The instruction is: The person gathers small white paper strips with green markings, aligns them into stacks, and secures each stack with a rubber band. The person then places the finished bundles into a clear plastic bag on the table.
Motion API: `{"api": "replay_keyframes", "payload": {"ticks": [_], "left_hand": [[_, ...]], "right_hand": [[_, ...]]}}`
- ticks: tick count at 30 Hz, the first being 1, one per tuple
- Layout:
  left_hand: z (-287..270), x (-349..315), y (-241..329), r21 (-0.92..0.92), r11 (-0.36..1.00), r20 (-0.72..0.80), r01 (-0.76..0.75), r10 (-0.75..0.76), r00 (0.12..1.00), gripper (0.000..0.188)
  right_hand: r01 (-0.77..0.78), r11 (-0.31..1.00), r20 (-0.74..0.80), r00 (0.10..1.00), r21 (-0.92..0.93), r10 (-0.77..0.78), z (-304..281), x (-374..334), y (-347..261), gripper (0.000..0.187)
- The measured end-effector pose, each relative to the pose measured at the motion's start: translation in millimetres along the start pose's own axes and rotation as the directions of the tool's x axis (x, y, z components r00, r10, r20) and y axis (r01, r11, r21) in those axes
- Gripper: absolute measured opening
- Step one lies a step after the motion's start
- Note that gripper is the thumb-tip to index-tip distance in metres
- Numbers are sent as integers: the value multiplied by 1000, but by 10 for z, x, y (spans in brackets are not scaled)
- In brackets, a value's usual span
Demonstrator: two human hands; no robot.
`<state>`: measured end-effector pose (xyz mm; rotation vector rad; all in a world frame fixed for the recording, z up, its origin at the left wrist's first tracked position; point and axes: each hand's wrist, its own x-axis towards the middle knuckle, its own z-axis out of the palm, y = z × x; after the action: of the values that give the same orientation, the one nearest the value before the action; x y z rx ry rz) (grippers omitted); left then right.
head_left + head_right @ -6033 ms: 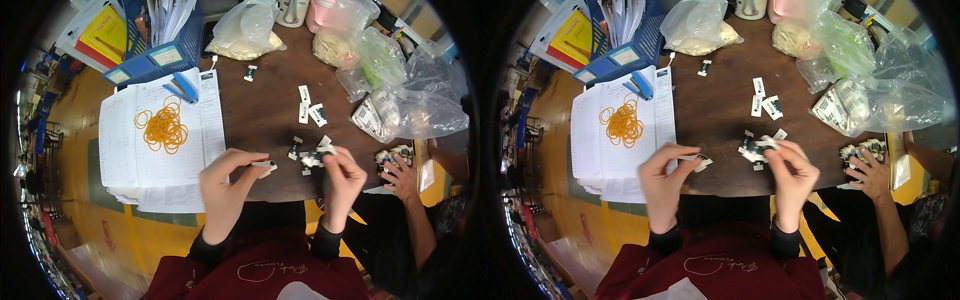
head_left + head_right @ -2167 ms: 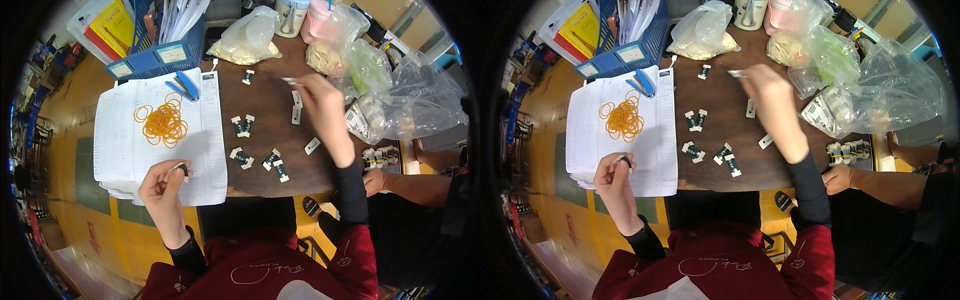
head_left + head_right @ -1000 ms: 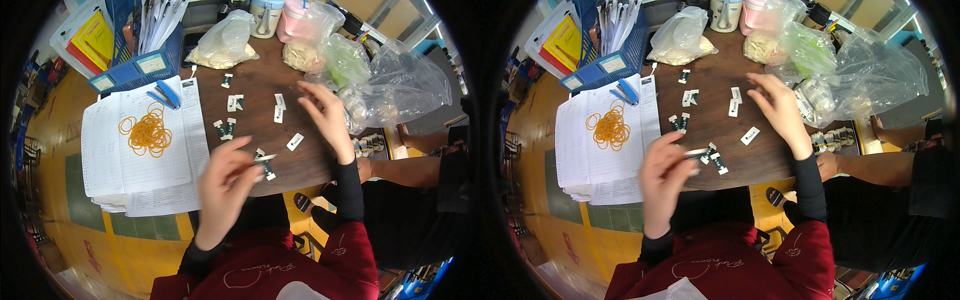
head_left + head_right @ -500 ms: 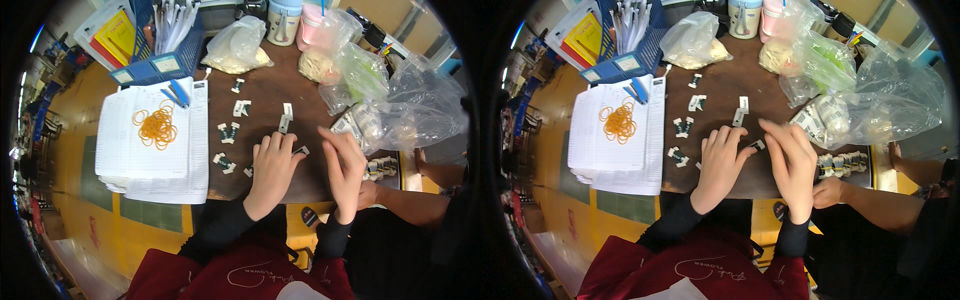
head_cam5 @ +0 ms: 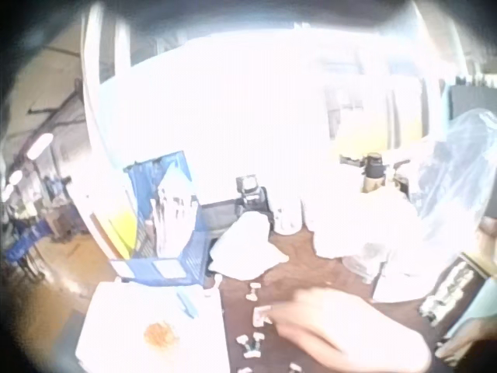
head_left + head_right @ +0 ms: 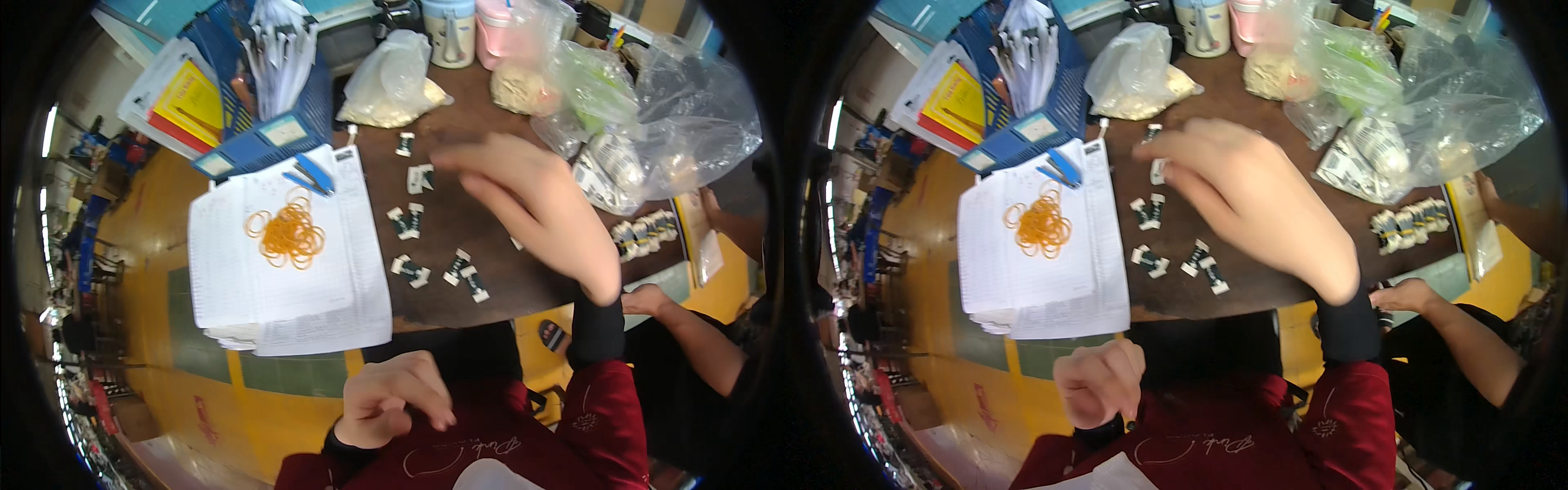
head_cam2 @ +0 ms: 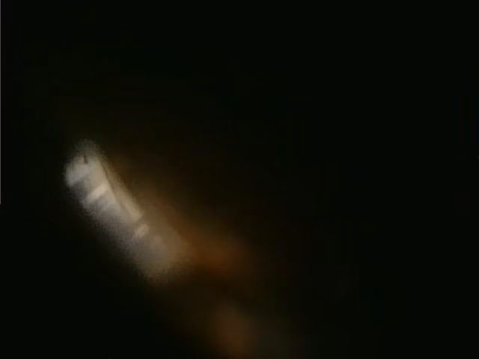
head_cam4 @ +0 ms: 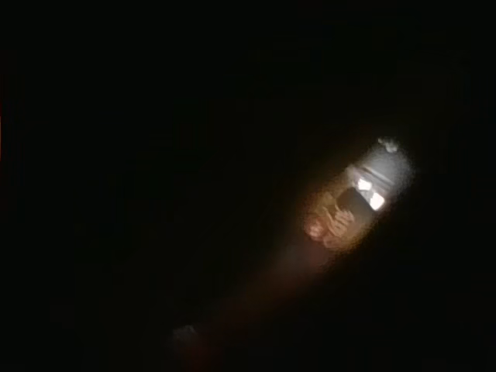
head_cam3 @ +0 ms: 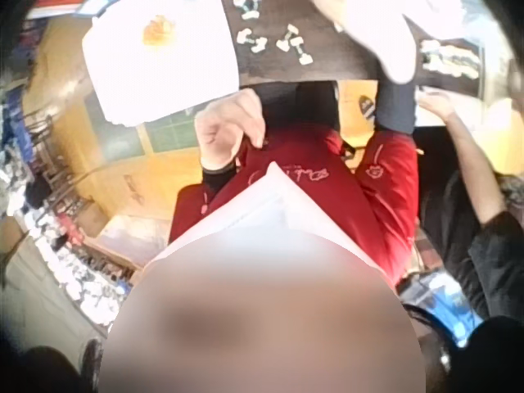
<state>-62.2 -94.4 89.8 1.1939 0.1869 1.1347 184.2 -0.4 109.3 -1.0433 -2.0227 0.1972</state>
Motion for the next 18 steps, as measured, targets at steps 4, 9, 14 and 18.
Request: {"api": "replay_keyframes", "payload": {"ticks": [4, 9, 14, 18], "left_hand": [[558, 300, -35, -438, 892, 222, 114, -16, 975, 51], [982, 425, -309, -790, 611, 194, 38, 190, 963, 55], [986, 517, -662, -575, 671, 85, -469, 618, 781, 38], [965, 480, -779, -532, 654, 231, -538, 723, 651, 34]], "right_hand": [[-254, 772, 447, 894, 583, -43, -368, -767, -467, 31], [-747, 650, 944, 298, 137, 143, 407, -1909, -538, 45], [-558, 820, 796, 437, -125, 419, 1036, -2431, -612, 39], [-554, 832, 781, 535, 35, 323, 1456, -2338, -634, 35]]}}
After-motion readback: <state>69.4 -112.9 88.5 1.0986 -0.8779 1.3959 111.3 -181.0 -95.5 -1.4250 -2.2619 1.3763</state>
